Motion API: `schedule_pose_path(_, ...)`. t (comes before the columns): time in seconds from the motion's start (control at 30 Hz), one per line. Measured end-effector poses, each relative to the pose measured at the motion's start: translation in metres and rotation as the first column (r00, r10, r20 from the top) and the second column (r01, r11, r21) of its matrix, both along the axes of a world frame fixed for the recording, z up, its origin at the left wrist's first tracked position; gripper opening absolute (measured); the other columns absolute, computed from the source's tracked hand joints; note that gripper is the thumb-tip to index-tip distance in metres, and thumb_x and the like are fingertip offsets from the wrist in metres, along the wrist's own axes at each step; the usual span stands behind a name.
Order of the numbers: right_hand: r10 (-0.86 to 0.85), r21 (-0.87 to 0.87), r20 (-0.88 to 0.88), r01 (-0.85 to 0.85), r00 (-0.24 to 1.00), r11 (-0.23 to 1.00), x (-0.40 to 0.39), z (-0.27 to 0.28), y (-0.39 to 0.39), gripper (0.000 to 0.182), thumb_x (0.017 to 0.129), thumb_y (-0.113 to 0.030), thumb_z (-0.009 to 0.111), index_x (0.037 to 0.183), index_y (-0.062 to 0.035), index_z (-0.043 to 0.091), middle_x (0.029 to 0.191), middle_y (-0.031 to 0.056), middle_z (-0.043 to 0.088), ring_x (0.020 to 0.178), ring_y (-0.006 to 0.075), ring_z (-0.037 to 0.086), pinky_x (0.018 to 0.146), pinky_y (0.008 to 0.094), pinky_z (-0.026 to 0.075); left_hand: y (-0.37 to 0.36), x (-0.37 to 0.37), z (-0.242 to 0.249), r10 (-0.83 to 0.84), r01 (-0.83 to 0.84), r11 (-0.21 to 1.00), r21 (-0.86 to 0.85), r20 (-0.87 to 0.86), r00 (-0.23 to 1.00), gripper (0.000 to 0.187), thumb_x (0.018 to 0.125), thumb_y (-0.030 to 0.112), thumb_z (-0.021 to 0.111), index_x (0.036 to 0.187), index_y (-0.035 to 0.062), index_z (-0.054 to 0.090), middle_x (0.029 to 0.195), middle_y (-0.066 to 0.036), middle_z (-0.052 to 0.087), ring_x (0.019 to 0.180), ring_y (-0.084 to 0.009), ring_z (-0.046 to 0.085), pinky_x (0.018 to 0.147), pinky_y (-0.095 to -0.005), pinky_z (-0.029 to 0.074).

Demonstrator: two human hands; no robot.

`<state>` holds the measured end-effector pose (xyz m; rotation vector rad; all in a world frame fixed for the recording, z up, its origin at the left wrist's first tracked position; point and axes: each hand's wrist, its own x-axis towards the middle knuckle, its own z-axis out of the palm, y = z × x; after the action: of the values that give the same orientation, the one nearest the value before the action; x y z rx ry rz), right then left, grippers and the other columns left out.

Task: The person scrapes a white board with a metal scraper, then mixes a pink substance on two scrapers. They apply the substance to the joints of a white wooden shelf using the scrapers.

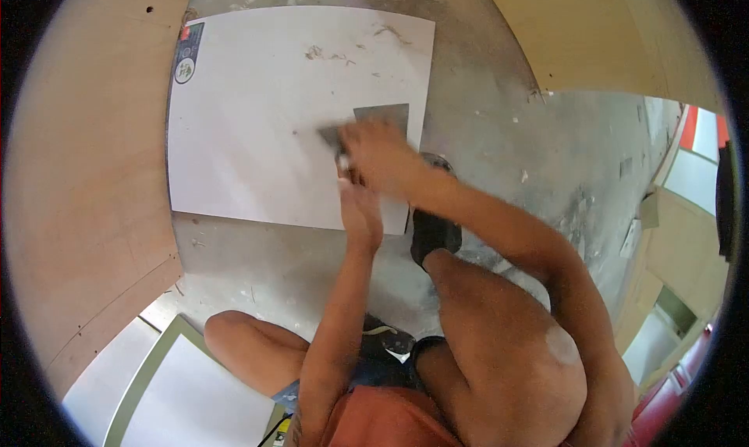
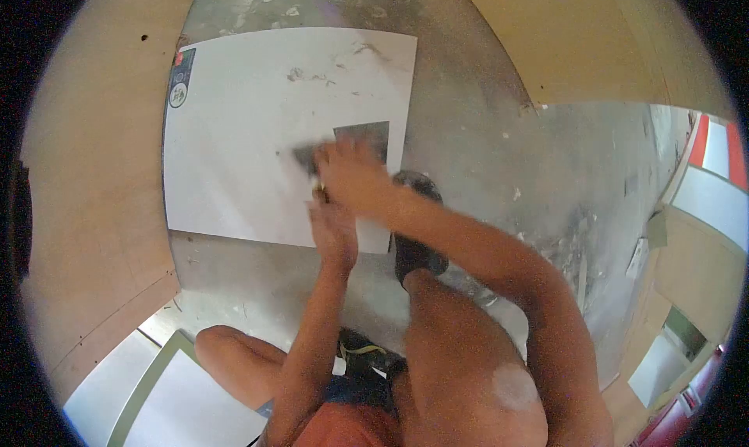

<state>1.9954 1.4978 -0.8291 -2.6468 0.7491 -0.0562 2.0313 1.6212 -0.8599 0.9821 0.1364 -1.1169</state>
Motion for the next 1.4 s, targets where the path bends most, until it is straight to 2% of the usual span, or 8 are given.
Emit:
schedule_pose_path(0.17,-0.036,0.926,0.212,-0.189,0.977,0.327,-0.03,0.026,0.004,0.058,0.085,-0.012,0.065,0.138,0.0062,0.045,0.142,0.0274,0.046,0.132,0.0459,0.043,0.108,0.0537,0.037,0.014,0.042,-0.002,0.128,-0.109,0.986,0.124,-0.15,0.98,0.03,0.102,0.034,0.049,0.104,0.0059,0.058,0.104,-0.009,0.067,0.089,-0.0217,0.067,0.076,-0.0362,0.056)
schedule_pose_path(0.33,-0.026,-0.161,-0.168,-0.001,0.985,0.987,-0.056,-0.044,-0.017,0.061,0.092,-0.029,0.063,0.143,-0.0045,0.041,0.148,0.0192,0.04,0.132,0.037,0.045,0.103,0.0465,0.045,0.02,0.071,0.002,0.296,-0.288,0.943,0.167,-0.021,0.955,0.03,0.096,0.02,0.06,0.12,0.0051,0.054,0.113,-0.01,0.063,0.106,-0.0228,0.063,0.087,-0.0421,0.057)
schedule_pose_path(0.67,0.422,-0.101,-0.492,-0.531,0.761,0.841,-0.022,-0.015,-0.062,0.056,0.086,-0.026,0.064,0.129,0.0074,0.052,0.12,0.0207,0.061,0.107,0.0338,0.063,0.085,0.0453,0.055,-0.006,0.101,0.079,0.42,-0.395,0.891,0.223,-0.076,0.904,0.037,0.094,0.018,0.064,0.126,0.0042,0.052,0.117,-0.008,0.062,0.105,-0.0241,0.062,0.091,-0.0403,0.053)
schedule_pose_path(0.77,0.129,0.244,-0.336,-0.046,0.933,0.969,-0.007,0.001,-0.111,0.038,0.087,-0.025,0.063,0.115,0.0009,0.061,0.102,0.0139,0.069,0.082,0.0267,0.069,0.073,0.0449,0.055,-0.013,0.107,0.128,0.387,-0.334,0.905,0.263,-0.185,0.903,0.034,0.095,0.02,0.062,0.124,0.0036,0.054,0.116,-0.009,0.063,0.106,-0.0262,0.063,0.094,-0.0432,0.052)
schedule_pose_path(0.9,-0.414,0.84,-0.448,0.531,0.792,0.109,-0.006,0.158,-0.138,0.034,0.091,-0.029,0.066,0.112,-0.0023,0.062,0.094,0.0086,0.069,0.077,0.0216,0.068,0.069,0.0374,0.055,-0.033,0.112,0.223,0.276,-0.215,0.954,0.21,-0.334,0.901,0.032,0.094,0.019,0.063,0.12,0.0037,0.056,0.113,-0.01,0.065,0.104,-0.0255,0.064,0.092,-0.0412,0.053)
schedule_pose_path(1.07,-0.526,0.577,-0.479,-0.199,0.703,-0.792,-0.014,0.398,-0.061,0.028,0.093,-0.032,0.066,0.101,-0.0055,0.063,0.08,0.0038,0.066,0.063,0.011,0.061,0.053,0.0256,0.05,-0.07,0.102,0.406,0.079,-0.006,0.985,0.17,-0.426,0.901,0.036,0.092,0.018,0.064,0.124,0.0021,0.056,0.112,-0.009,0.065,0.101,-0.0225,0.065,0.085,-0.037,0.055)
schedule_pose_path(1.27,-0.938,0.924,-0.294,0.197,-0.185,-0.329,-0.03,0.515,-0.064,0.022,0.094,-0.029,0.064,0.099,-0.0074,0.06,0.079,0.0007,0.055,0.061,0.0102,0.051,0.051,0.0266,0.043,-0.066,0.064,0.635,-0.311,0.343,0.912,0.223,-0.167,0.936,0.033,0.089,0.015,0.068,0.117,-0.0005,0.06,0.103,-0.007,0.067,0.087,-0.0197,0.068,0.076,-0.0345,0.058)
schedule_pose_path(1.4,-0.983,0.996,-0.034,0.071,-0.18,-0.047,-0.063,0.662,-0.047,0.022,0.091,-0.025,0.07,0.104,-0.0099,0.06,0.083,-0.0031,0.058,0.065,0.0073,0.052,0.053,0.0249,0.044,-0.049,0.046,0.721,-0.244,0.27,0.958,0.101,-0.217,0.945,0.031,0.089,0.021,0.067,0.115,0.0044,0.061,0.099,-0.005,0.068,0.086,-0.0211,0.069,0.079,-0.0368,0.057)
